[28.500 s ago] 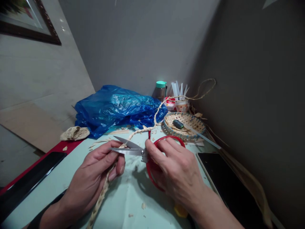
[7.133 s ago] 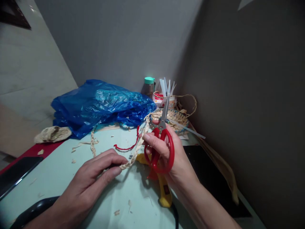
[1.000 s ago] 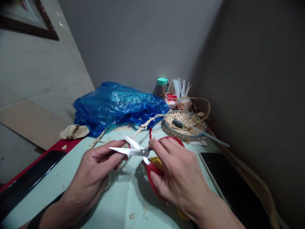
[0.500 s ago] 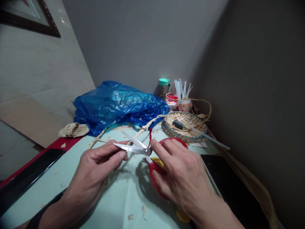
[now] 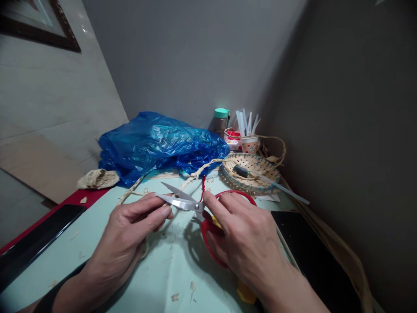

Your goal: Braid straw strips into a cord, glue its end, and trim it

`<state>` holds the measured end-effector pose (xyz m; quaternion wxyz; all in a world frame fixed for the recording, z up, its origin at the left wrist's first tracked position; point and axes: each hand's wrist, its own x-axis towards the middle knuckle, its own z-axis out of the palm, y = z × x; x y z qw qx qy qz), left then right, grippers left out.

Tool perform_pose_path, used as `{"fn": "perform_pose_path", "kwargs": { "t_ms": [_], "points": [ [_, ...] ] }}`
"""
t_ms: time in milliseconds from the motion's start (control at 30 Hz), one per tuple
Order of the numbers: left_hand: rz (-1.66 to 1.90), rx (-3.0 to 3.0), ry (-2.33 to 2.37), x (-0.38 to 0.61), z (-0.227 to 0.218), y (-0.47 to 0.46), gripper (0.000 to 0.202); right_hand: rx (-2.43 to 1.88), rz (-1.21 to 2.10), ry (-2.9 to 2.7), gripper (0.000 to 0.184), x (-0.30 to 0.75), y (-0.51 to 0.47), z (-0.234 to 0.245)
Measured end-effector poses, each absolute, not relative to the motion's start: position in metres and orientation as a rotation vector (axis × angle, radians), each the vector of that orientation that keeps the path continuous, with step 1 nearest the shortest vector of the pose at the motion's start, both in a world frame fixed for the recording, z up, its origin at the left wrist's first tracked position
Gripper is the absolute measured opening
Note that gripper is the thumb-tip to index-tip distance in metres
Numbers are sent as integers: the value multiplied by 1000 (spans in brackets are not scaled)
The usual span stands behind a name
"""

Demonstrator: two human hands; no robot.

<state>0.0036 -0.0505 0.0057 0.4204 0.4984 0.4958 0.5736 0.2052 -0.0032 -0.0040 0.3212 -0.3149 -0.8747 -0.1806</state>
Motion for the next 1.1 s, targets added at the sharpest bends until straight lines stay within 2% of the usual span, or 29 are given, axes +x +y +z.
{"fn": "perform_pose_path", "kwargs": {
  "t_ms": [267,433,533,700,833,1000,1100],
  "points": [
    [1425,1134,1230,3,1,-50,8,-867,-520,-2264,23,205,-3,-9],
    [1401,1087,1177,0,0,-54,18,-980,156,-2148,16,198,-2,-9],
    [1392,1101,1191,0,1,-55,17,-1114,424,-2046,9,196,-1,-8],
    [1392,1144,1181,2,4,-55,17,-1208,690,-1939,22,195,0,-5],
    [1405,1159,1257,3,6,-56,27,-1255,898,-1765,24,192,2,-1],
    [1407,1211,1330,3,8,-56,18,-1233,1021,-1638,27,190,1,3],
    [1382,1197,1370,4,6,-56,20,-1223,1110,-1543,29,189,-2,3]
  ]
}}
